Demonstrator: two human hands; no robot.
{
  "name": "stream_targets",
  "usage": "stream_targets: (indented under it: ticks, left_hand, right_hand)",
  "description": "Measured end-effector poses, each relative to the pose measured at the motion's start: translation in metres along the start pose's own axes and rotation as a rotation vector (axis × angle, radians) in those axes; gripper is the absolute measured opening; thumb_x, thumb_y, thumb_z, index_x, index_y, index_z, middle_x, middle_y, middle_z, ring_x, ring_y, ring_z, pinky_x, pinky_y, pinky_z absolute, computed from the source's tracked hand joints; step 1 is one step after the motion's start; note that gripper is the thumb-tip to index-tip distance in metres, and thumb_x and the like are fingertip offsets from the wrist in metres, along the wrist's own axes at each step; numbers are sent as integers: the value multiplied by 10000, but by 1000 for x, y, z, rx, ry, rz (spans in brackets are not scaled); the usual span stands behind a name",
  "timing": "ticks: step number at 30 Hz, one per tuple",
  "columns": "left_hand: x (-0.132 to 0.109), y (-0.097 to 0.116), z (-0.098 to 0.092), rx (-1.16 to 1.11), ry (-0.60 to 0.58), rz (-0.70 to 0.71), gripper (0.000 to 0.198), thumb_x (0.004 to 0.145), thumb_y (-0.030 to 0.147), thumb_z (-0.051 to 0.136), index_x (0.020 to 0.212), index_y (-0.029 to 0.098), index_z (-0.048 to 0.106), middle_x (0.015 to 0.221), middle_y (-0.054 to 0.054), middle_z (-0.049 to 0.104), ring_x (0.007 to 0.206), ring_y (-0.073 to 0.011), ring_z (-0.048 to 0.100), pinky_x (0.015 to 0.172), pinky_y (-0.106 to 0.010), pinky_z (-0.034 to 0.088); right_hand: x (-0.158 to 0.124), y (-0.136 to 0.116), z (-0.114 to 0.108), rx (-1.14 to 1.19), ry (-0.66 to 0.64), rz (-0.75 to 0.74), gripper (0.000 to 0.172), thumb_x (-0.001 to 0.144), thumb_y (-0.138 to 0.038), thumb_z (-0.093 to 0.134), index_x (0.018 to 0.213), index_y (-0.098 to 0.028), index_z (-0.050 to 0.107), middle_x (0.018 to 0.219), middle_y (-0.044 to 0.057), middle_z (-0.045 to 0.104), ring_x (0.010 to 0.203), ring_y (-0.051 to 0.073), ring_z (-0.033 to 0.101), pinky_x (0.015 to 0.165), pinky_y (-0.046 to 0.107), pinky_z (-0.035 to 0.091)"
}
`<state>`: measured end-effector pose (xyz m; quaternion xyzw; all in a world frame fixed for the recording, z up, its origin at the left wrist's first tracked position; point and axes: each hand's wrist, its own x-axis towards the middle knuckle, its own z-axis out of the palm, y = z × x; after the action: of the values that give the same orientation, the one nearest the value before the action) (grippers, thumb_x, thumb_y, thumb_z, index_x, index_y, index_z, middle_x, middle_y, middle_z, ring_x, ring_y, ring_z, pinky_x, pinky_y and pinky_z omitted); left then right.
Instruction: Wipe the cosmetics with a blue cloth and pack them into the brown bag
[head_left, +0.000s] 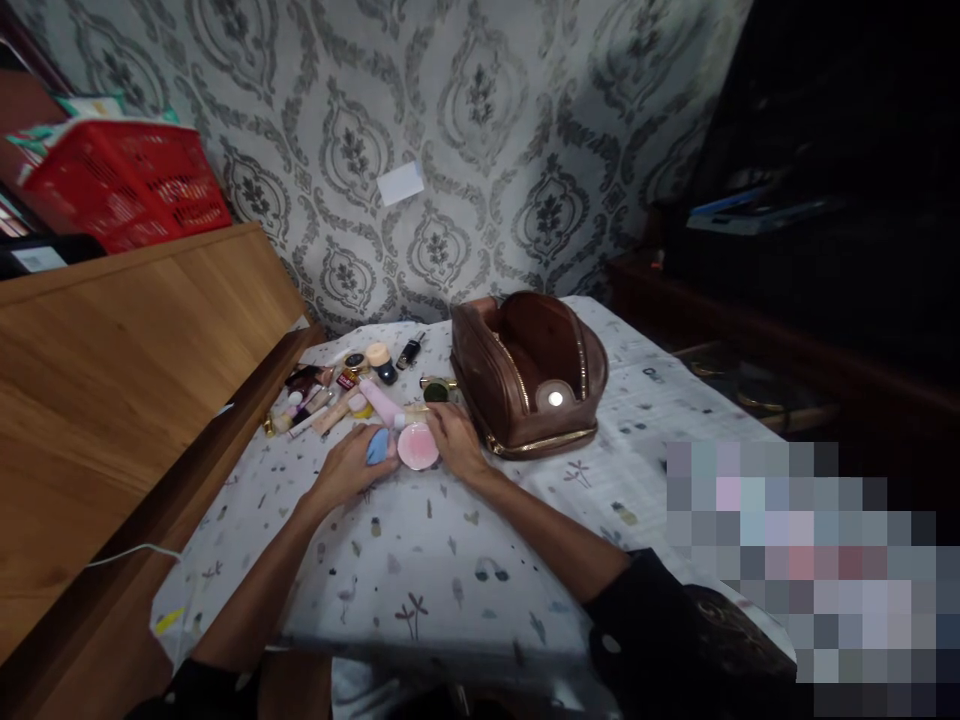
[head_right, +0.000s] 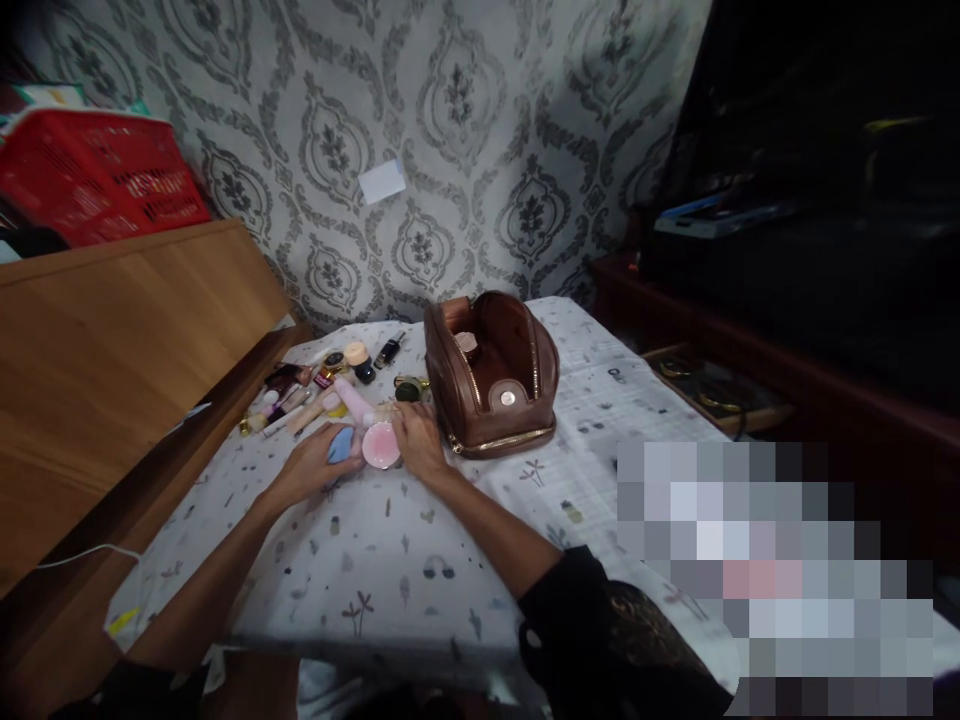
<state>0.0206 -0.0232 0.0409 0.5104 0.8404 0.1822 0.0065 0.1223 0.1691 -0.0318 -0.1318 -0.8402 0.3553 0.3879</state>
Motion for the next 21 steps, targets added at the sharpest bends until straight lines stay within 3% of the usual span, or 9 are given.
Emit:
stream_targets:
  ticks: [6,9,14,21]
  left_hand:
    - [-3,6,-3,36,-16,-17,488,850,560,605,1214,236,589,1135,-74,654,1032,-276,619,891,-380,474]
    - [-4,8,-6,29,31,-52,463,844,550,612,1180,231,600,1127,-77,658,1023,-278,622,884,-381,476]
    - [-5,10,-15,-91,161,-67,356,858,505,585,1040,200,597,984,-56,676,928,-259,628,837,-365,485]
    - [-13,37,-17,-136,116,43,327,899,535,515,954,220,580,889,-40,644,835,-242,608,786,-351,470]
  right_hand:
    - [-3,-16,-8,-28,-50,-70,316,980,-277,427,1155,-159,661,1111,136,670,1084,278,547,987,450,428]
    - [-8,-29,-13,-61,-114,-231,309,951,-317,528,1193,-166,647,1191,136,644,1170,287,513,1033,472,390]
    - [-16,-41,-11,-110,-193,-469,588,869,-555,642,1278,-137,582,1243,170,621,1272,317,461,1103,534,321]
    - [-26,-51,-5,-132,-241,-394,674,808,-641,669,1261,-155,558,1110,142,677,1163,290,548,1092,513,320]
